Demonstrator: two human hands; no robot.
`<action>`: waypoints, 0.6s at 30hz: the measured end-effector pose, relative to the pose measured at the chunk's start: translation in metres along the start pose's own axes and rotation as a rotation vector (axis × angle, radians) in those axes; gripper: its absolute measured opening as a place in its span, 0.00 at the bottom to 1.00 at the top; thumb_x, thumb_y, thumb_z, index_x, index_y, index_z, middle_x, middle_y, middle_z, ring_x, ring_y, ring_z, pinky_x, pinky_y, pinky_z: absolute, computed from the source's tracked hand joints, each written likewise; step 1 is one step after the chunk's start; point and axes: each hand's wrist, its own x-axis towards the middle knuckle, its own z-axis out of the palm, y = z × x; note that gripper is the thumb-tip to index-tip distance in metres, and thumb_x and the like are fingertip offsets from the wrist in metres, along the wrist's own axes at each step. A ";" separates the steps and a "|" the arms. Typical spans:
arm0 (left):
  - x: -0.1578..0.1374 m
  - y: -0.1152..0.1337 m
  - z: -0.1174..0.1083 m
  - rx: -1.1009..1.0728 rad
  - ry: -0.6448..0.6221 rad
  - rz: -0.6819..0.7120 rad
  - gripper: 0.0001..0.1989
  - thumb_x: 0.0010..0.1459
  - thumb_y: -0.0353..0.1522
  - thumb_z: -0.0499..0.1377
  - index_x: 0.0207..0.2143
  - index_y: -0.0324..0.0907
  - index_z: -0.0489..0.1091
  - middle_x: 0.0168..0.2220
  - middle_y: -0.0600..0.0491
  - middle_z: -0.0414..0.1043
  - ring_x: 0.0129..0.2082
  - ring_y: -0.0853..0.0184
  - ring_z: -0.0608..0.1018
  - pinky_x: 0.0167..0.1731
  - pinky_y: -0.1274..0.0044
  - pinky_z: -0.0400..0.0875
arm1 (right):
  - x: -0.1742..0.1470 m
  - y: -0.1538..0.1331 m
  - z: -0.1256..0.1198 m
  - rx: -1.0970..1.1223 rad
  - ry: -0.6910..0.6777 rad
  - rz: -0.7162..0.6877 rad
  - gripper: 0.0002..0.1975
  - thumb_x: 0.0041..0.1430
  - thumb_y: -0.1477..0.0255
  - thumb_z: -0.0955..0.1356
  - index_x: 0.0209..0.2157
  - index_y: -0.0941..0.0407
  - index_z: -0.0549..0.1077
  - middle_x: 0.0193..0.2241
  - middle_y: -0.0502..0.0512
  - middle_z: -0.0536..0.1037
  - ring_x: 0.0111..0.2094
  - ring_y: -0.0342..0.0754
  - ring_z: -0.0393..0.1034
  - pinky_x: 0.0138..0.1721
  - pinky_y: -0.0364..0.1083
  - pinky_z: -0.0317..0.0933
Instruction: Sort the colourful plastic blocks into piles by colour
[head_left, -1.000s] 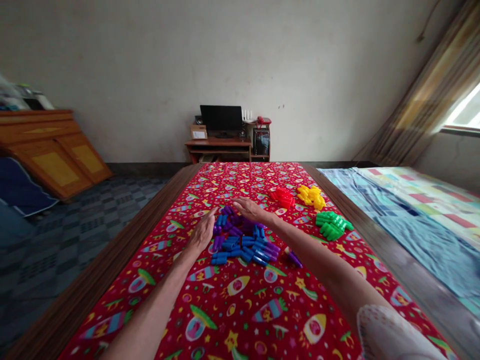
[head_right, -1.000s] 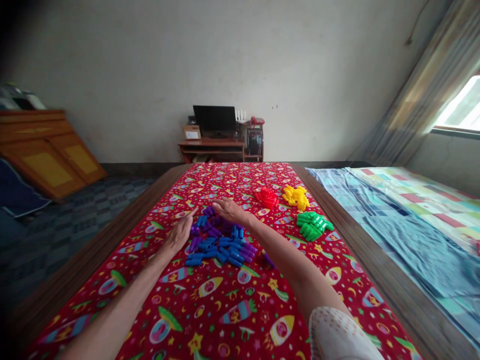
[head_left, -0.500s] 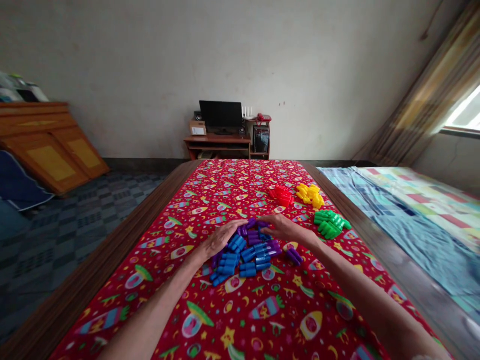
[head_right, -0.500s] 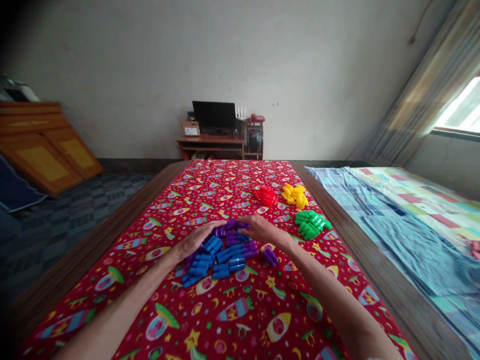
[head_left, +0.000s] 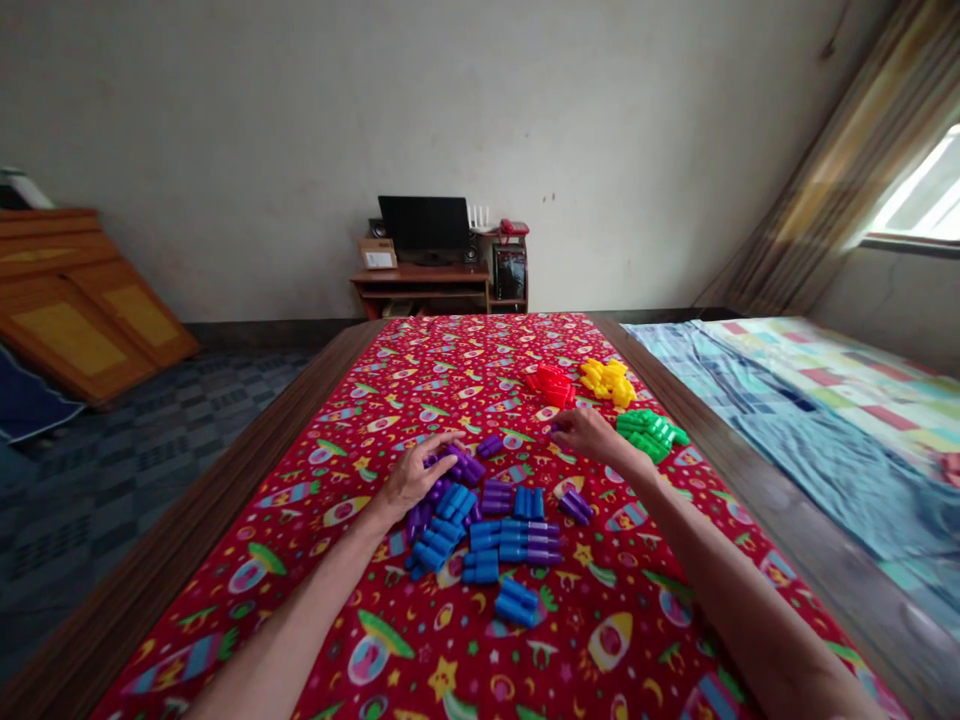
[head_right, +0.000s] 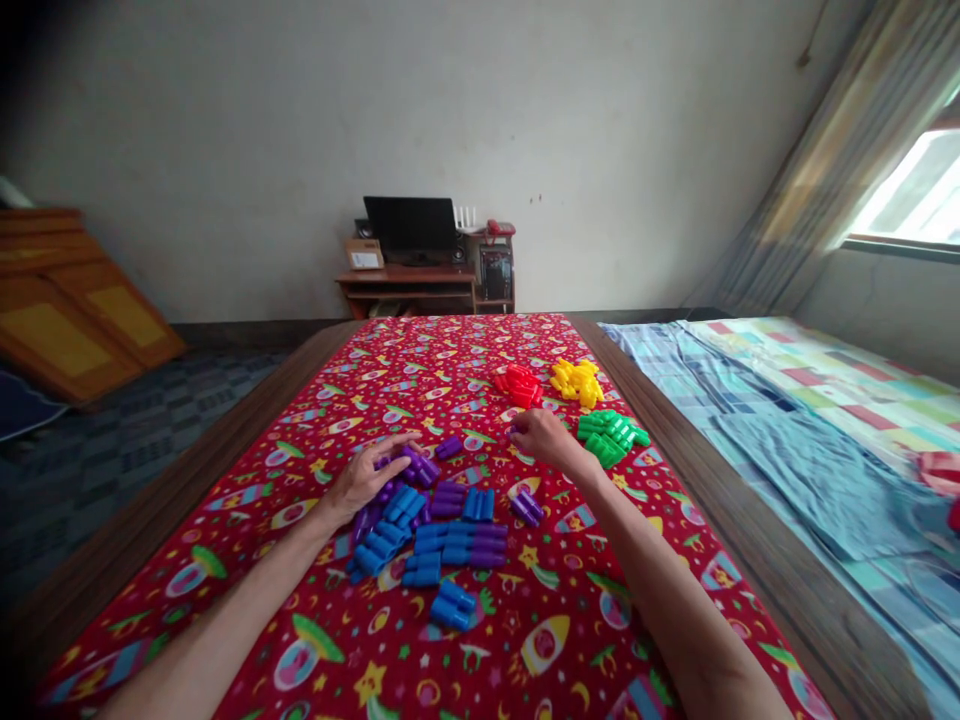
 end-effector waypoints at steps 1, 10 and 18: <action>0.000 -0.002 0.000 -0.008 0.005 -0.009 0.24 0.57 0.43 0.56 0.53 0.40 0.69 0.48 0.47 0.77 0.46 0.58 0.78 0.47 0.69 0.73 | -0.003 0.007 -0.002 -0.083 0.007 0.034 0.09 0.56 0.73 0.65 0.31 0.59 0.78 0.26 0.54 0.77 0.28 0.45 0.69 0.30 0.41 0.58; 0.000 0.000 -0.003 0.099 0.001 -0.006 0.23 0.58 0.44 0.56 0.51 0.42 0.71 0.50 0.48 0.75 0.50 0.56 0.76 0.52 0.68 0.69 | 0.001 -0.032 0.024 -0.079 0.168 -0.390 0.16 0.61 0.78 0.60 0.49 0.59 0.71 0.48 0.65 0.74 0.50 0.53 0.68 0.49 0.50 0.64; -0.001 0.007 -0.002 0.063 -0.021 -0.014 0.22 0.58 0.43 0.56 0.49 0.41 0.72 0.49 0.47 0.76 0.49 0.57 0.77 0.52 0.69 0.69 | 0.018 -0.066 0.045 -0.120 -0.058 -0.490 0.17 0.61 0.79 0.63 0.51 0.58 0.70 0.41 0.60 0.76 0.41 0.48 0.70 0.43 0.45 0.62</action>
